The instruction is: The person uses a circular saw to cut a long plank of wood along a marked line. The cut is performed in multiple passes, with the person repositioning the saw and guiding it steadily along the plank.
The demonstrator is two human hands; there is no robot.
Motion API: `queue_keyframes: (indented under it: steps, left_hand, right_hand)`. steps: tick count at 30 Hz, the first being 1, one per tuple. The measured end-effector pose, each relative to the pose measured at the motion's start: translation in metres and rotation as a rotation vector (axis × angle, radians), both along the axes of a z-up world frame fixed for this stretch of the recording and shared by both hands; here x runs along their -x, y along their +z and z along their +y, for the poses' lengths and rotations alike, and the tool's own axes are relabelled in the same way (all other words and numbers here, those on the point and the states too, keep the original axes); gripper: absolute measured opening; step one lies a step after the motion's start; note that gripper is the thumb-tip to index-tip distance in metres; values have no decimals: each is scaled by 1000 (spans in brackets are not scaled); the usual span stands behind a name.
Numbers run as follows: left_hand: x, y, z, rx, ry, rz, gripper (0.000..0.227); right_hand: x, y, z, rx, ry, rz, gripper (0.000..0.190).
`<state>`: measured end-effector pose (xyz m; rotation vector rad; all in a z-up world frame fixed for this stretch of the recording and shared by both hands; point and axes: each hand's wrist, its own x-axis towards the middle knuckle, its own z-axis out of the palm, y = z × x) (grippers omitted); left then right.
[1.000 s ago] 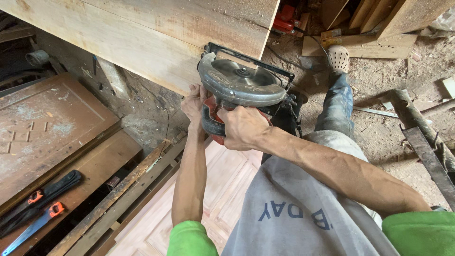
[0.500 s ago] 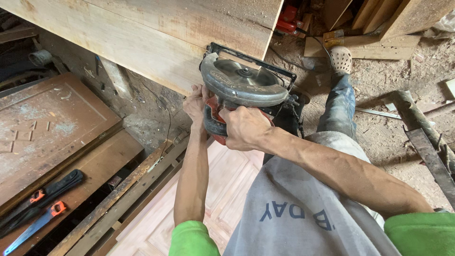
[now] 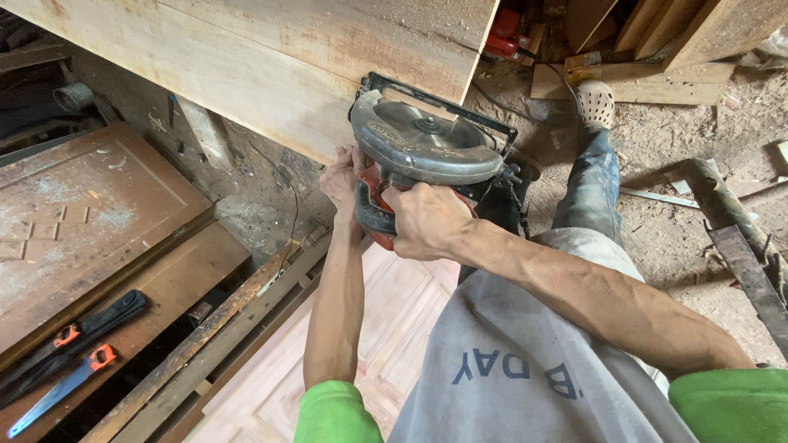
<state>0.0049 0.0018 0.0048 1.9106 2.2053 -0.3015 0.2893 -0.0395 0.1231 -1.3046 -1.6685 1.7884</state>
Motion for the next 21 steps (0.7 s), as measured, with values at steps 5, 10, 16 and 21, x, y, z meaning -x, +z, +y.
queue_keyframes:
  steps: [5, 10, 16, 21]
  left_hand:
    - [-5, 7, 2, 21, 70, -34, 41]
    - [-3, 4, 3, -55, -27, 43, 41]
    - [-9, 12, 4, -25, 43, -8, 40]
    - [-17, 20, 5, -39, 82, -60, 40]
  right_hand:
    - [1, 2, 2, -16, -27, 9, 52]
    - [1, 0, 3, -28, 8, 6, 53]
    - [3, 0, 4, -38, 2, -5, 52]
    - [6, 0, 4, -46, -17, -6, 52]
